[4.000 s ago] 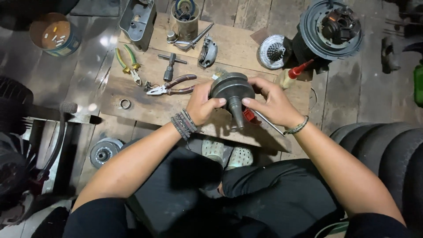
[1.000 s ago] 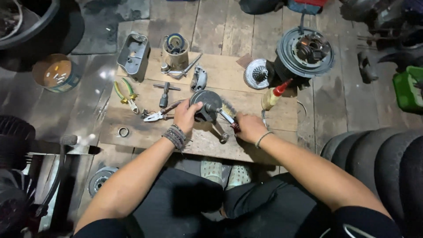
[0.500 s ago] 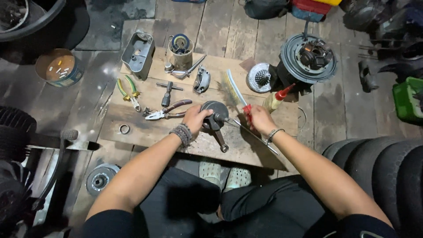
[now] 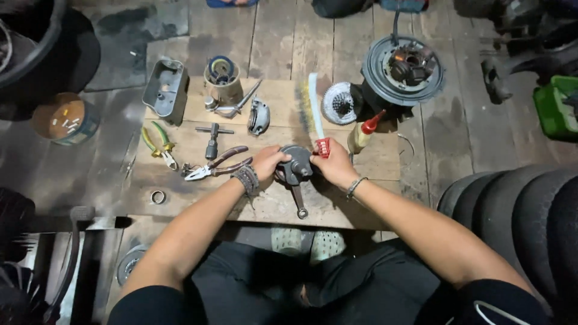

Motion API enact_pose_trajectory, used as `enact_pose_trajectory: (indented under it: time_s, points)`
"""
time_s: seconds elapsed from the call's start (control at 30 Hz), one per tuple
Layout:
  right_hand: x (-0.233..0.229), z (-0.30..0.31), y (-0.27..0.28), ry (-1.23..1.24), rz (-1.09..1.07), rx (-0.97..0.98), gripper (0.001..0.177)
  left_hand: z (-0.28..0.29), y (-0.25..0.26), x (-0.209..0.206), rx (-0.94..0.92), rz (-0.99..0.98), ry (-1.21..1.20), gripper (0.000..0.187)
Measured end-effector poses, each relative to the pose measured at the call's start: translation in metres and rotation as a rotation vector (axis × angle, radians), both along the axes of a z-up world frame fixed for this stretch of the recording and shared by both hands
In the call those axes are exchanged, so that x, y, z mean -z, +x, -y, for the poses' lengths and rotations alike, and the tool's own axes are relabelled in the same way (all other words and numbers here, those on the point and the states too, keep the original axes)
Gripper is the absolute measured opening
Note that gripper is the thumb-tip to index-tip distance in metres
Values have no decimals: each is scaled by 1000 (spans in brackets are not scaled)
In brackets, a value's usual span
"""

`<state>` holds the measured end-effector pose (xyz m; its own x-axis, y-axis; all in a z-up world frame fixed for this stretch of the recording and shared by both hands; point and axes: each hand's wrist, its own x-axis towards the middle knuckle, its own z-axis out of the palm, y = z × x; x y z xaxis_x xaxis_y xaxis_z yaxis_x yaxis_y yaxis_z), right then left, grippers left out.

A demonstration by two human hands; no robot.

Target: The person cleans a cylindrical mechanical component using a wire brush and a red-handled tool. They rotate the part to scrub different sections, including the shaft and the circular face, while seated at a cluttered workbench.

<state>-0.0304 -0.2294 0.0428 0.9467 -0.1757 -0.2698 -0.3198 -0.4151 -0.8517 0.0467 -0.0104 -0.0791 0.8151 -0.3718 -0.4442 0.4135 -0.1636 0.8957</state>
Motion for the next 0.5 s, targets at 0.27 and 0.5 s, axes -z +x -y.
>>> enact_pose_trajectory:
  time_s: [0.27, 0.5]
  points:
    - [6, 2, 9, 0, 31, 21, 28, -3, -2, -33, 101, 5, 86, 46]
    - [11, -9, 35, -92, 5, 39, 26, -4, -40, -176, 89, 157, 286, 84]
